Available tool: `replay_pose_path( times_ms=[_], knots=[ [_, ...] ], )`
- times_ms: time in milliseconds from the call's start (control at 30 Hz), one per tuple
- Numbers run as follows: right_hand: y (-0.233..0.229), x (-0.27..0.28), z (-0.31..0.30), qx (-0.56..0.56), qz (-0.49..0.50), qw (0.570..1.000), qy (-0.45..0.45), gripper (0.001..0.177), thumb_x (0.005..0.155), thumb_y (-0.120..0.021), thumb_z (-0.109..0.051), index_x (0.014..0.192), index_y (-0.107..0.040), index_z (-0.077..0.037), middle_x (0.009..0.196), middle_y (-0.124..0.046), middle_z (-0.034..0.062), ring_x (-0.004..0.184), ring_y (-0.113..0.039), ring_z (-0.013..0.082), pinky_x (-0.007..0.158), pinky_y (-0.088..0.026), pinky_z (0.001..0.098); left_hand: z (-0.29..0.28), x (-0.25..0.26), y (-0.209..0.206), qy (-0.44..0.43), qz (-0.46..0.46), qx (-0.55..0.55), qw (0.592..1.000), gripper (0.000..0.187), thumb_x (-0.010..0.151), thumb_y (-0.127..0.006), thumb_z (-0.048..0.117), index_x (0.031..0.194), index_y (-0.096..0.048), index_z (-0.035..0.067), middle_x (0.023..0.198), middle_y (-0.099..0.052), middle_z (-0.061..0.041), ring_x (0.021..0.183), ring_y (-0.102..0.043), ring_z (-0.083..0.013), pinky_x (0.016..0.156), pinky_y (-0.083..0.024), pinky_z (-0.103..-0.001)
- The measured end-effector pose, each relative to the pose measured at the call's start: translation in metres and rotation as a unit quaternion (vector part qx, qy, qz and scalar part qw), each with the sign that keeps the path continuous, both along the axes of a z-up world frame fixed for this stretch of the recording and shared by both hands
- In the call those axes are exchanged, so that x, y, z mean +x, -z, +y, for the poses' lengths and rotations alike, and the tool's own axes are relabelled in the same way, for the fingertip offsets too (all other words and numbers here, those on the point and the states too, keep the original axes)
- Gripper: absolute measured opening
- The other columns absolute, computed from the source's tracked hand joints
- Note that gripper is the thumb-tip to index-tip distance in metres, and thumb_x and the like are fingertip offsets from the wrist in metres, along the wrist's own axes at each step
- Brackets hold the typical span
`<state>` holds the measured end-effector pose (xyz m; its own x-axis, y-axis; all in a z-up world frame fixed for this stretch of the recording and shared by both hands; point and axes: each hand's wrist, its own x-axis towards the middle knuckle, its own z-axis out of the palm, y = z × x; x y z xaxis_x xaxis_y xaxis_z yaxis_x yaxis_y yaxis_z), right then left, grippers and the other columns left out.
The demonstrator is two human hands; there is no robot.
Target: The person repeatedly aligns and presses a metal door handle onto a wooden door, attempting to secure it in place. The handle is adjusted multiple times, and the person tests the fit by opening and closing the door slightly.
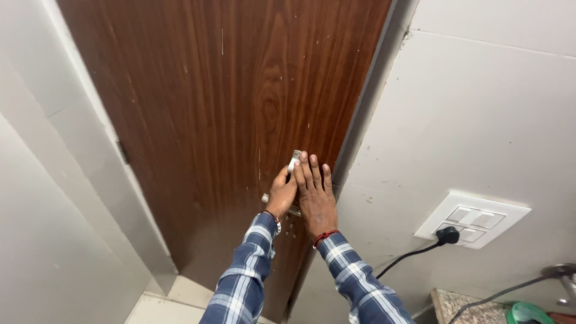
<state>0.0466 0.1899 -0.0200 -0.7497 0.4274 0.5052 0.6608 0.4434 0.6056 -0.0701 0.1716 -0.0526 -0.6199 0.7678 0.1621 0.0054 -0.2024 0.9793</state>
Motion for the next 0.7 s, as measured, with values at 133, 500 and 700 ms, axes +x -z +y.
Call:
replay_pose_path(
  times_ms=[133,500,700],
  knots=[
    [-0.002,-0.007,0.017,-0.022,0.026,0.999,-0.017,0.082,0.101,-0.051,-0.031,0.164,-0.002,-0.011,0.172,0.005,0.0093,0.157,0.007,0.0268,0.128,0.001,0.0468,0.021,-0.012,-0.002,0.026,-0.013,-0.025,0.999,0.048,0.100,-0.055,0.038,0.141,-0.058,0.013,0.128,-0.070,-0.009,0.119,-0.064,-0.0192,0.103,-0.050,-0.034],
    [-0.022,-0.020,0.045,-0.090,-0.013,0.996,0.002,0.082,0.098,-0.052,-0.019,0.164,-0.005,-0.010,0.172,0.001,0.0092,0.157,-0.001,0.0267,0.125,-0.014,0.0448,0.070,-0.032,-0.001,0.052,0.004,-0.021,0.998,0.051,0.101,-0.053,0.044,0.140,-0.059,0.012,0.129,-0.070,-0.010,0.122,-0.063,-0.0206,0.104,-0.048,-0.035],
    [-0.034,-0.024,0.061,-0.108,-0.027,0.994,-0.019,0.078,0.100,-0.050,-0.024,0.162,-0.005,-0.010,0.171,0.001,0.0096,0.157,-0.007,0.0265,0.125,-0.019,0.0472,0.083,-0.031,-0.007,0.029,0.014,-0.034,0.999,0.051,0.101,-0.050,0.044,0.141,-0.057,0.011,0.132,-0.069,-0.012,0.123,-0.063,-0.0224,0.105,-0.047,-0.036]
  ],
)
